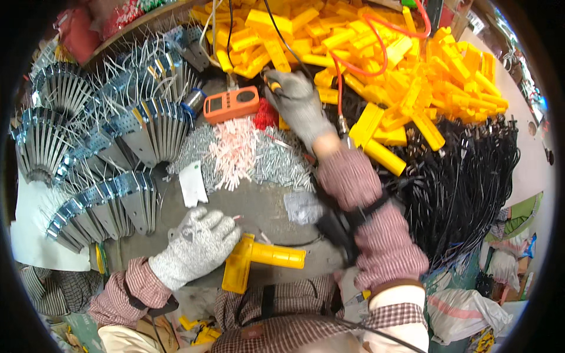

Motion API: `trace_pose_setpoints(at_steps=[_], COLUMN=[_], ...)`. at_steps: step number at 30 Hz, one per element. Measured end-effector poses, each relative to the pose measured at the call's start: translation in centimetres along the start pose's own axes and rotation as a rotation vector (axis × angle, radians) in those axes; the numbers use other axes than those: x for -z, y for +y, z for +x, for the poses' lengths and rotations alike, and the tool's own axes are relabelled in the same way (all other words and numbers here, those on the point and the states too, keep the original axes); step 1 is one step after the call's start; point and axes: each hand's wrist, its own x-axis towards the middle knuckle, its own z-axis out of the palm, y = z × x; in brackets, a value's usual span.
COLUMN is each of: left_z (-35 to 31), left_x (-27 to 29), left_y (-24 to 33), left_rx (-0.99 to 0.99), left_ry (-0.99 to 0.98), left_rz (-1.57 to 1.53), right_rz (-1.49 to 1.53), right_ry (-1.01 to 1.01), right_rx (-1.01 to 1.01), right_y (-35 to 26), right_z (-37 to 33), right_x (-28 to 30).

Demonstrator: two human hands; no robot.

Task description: The recorder solders wires and uses a pneumatic screwdriver to assemble small industrial components consisting of yellow plastic housings and metal plates.

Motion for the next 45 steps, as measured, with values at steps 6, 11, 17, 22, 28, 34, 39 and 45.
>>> trace_pose_setpoints(at_steps=[6, 11, 17, 22, 28, 34, 39, 45], left_z=[3.1, 4.3, 4.3, 2.7, -1.2, -2.3, -2.9, -3.6], left_x=[0.3, -0.8, 1.4, -1.6, -5.5, -7.1, -7.4, -5.8], left_y=[0.9, -1.7, 1.8, 1.8, 2.0, 2.6, 2.4, 4.4], left_rx=[0.030, 0.087, 0.016, 0.154, 0.262, 0.341, 0.310, 0.185], left_ry=[0.070, -0.158, 0.162, 0.366, 0.404, 0.441, 0.405, 0.442], left_rz=[-0.469, -0.945, -0.791, -0.695, -0.550, -0.528, -0.503, -0.073], right_rz=[-0.650, -0.032, -0.023, 0.022, 0.656, 0.774, 0.859, 0.432], right_ry=[-0.219, -0.428, -0.759, -0.907, -0.983, -0.864, -0.929, -0.812], right_rx=[-0.114, -0.074, -0.209, -0.508, -0.574, -0.655, -0.798, -0.651], right_y=[0.1, -8.2, -13.6, -13.7, -12.6, -13.0, -12.8, -12.8], right_z=[2.4, -5.3, -13.3, -11.4, -14.3, -17.4, -15.7, -14.9], right_x=[-1.0, 8.1, 11.9, 13.1, 11.3, 8.5, 8.3, 6.3])
